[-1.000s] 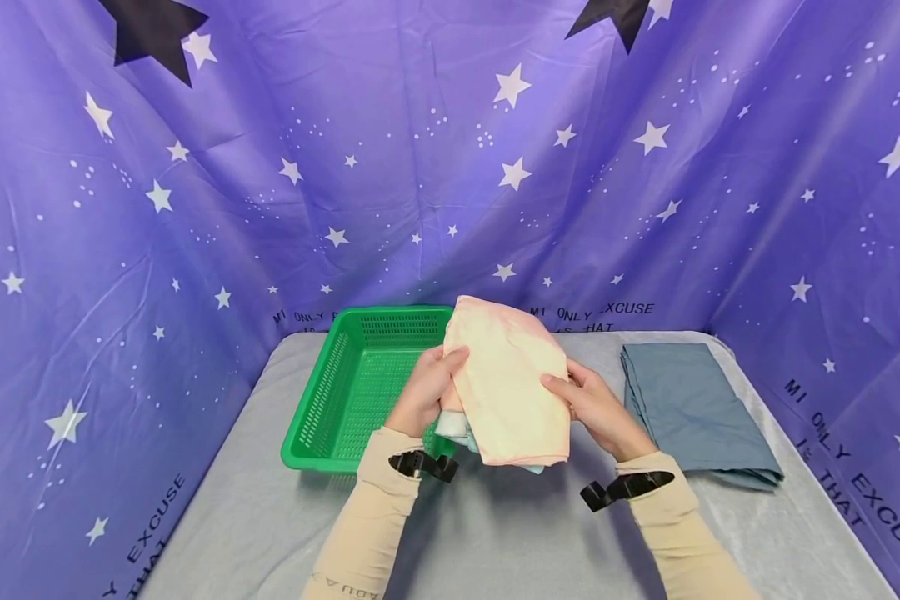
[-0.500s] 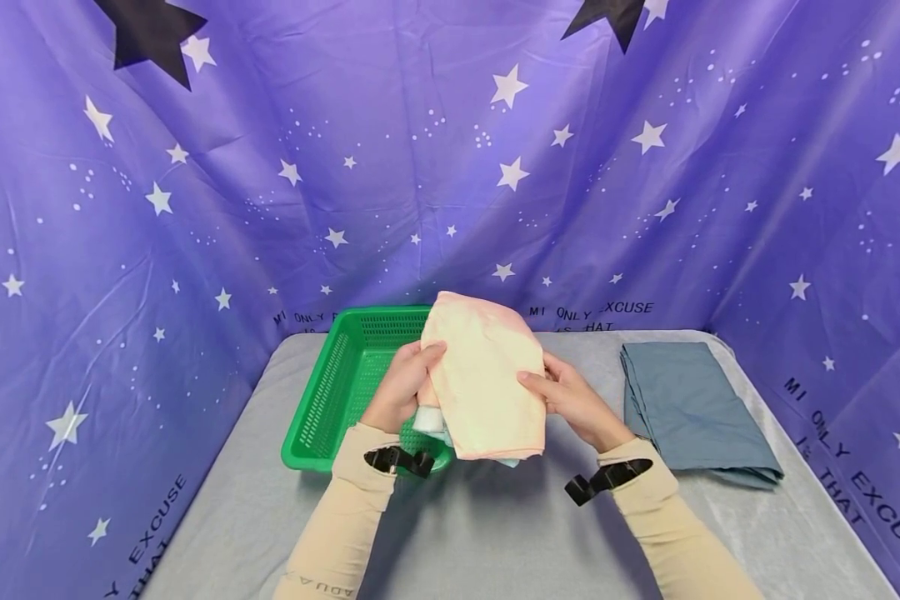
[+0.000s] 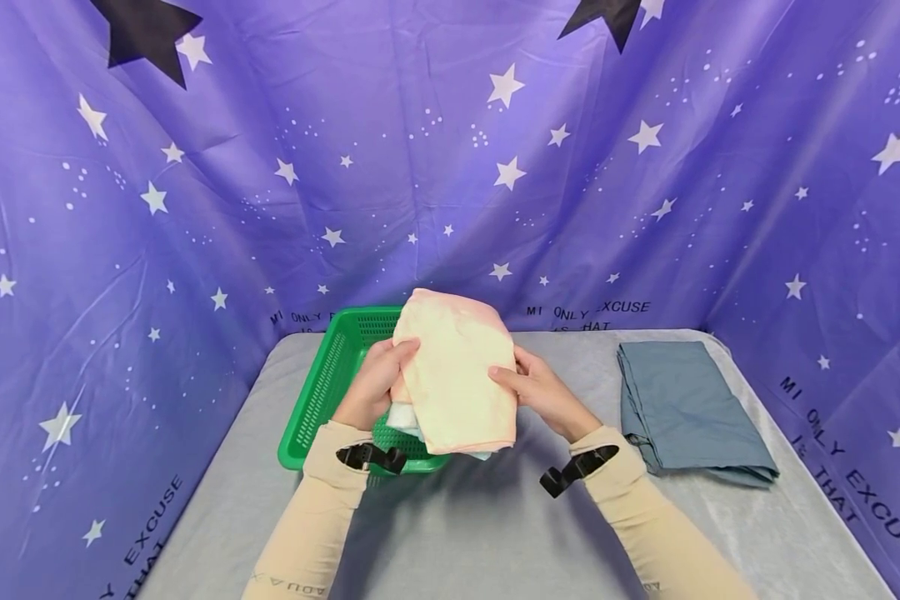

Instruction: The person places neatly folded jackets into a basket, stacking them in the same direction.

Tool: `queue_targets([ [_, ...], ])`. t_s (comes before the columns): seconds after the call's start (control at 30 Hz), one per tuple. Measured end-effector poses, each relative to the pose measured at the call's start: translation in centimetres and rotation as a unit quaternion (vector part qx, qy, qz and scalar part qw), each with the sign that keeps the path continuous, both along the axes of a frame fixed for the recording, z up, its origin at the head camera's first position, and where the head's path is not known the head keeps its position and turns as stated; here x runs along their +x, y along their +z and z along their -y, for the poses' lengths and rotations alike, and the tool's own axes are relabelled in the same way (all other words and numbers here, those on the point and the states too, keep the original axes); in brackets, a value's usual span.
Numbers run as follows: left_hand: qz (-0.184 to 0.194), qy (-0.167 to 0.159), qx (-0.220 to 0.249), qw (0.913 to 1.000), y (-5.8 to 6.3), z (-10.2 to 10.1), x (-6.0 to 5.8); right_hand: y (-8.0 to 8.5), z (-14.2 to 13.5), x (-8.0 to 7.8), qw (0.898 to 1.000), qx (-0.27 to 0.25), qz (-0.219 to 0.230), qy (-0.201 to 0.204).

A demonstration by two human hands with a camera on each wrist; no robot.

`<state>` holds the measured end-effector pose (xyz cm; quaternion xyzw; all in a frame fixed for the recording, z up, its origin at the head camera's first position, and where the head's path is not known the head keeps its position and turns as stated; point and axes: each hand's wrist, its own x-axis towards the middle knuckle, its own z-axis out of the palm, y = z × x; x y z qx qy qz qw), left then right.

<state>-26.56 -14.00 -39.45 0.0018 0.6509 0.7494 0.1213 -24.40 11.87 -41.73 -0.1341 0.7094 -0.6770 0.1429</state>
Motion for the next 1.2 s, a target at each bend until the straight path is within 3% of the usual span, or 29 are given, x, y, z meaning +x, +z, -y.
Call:
queue_targets([
  [0.47,-0.007,0.010,-0.021,0.9997,-0.2,2.7,-0.5,-0.7,3.1,-1.3,1.000,-0.007,0.007,0.002],
  [0.8,-0.002,0.001,-0.024,0.9997,-0.8,4.6,-1.1,-1.1,5.0,-1.9,0.999,-0.041,0.007,0.022],
  [1.2,0.022,0.021,-0.059,0.9978,-1.3,6.6,-1.9,-2.0,7.3,-2.9,0.996,-0.073,0.024,0.042],
])
